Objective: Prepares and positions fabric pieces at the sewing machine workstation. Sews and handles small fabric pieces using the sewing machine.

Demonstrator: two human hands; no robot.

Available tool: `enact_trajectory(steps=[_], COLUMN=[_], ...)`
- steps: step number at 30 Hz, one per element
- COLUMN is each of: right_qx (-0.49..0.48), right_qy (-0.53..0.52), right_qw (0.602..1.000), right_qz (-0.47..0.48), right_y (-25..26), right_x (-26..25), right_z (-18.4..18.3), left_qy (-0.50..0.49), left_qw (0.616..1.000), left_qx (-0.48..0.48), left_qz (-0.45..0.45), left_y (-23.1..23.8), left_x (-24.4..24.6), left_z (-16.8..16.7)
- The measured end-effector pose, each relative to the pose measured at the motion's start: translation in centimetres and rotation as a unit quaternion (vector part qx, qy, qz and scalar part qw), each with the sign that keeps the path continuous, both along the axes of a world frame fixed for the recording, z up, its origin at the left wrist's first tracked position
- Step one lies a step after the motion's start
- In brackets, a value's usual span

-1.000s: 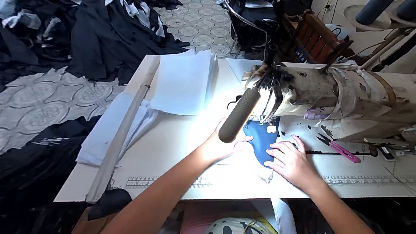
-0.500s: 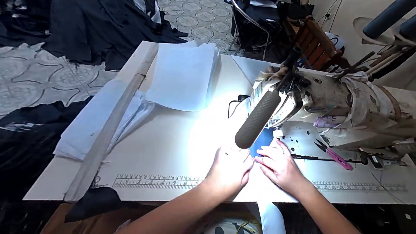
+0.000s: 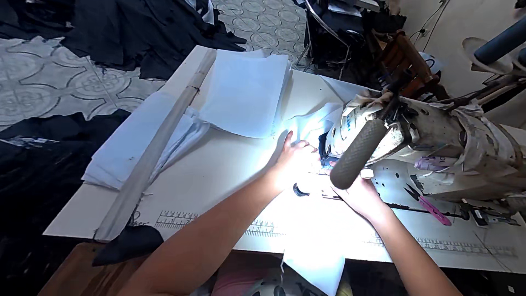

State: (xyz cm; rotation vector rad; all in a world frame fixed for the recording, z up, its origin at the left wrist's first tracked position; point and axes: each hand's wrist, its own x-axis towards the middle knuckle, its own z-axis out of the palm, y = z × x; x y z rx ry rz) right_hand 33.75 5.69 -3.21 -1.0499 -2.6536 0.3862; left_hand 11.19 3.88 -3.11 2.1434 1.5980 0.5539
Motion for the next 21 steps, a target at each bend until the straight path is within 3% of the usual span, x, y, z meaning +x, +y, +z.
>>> enact_trajectory(steps=[3,5,7,9,12,14,17,18,21], right_qx=[0.014,0.073,0.134,0.160,0.111,0.089,-0.013,-0.060,-0.069], right_qy=[0.035,0.088,0.148,0.141,0.040,0.089,0.290,0.342,0.381], right_qw=[0.999,0.993,0.980,0.977,0.992,0.992,0.951,0.930,0.912], right_qz=[-0.032,-0.041,-0.021,0.018,0.038,-0.002,-0.103,-0.121,-0.134], right_y=[-1.5,-3.5,-7.0,-11.6,-15.8,-15.0,-13.7,-13.2,-11.1], right_x=[1.1,1.9,2.3,1.7,0.3,0.5,1.0,1.1,1.4], right_z=[0.1,0.3,0.1,-0.9,-3.1,-3.6,-1.4,-0.5,0.2], left_qy=[0.020,0.029,0.025,0.016,0.004,-0.003,-0.138,-0.183,-0.331], left_qw=[1.000,0.999,0.997,0.995,0.993,0.988,0.940,0.922,0.882], left_qx=[-0.012,-0.039,-0.079,-0.095,-0.117,-0.117,-0.135,-0.101,0.011], left_qz=[0.018,0.015,0.004,0.008,-0.016,-0.099,-0.282,-0.325,-0.335], left_y=[0.2,0.1,-0.1,-0.2,-0.7,-2.0,-3.8,-4.1,-4.4], left_x=[-0.1,-0.4,-0.8,-1.0,-1.5,-2.2,-1.6,-0.7,1.8], left_z=[0.9,1.8,2.7,3.1,3.5,3.4,3.1,2.9,2.1])
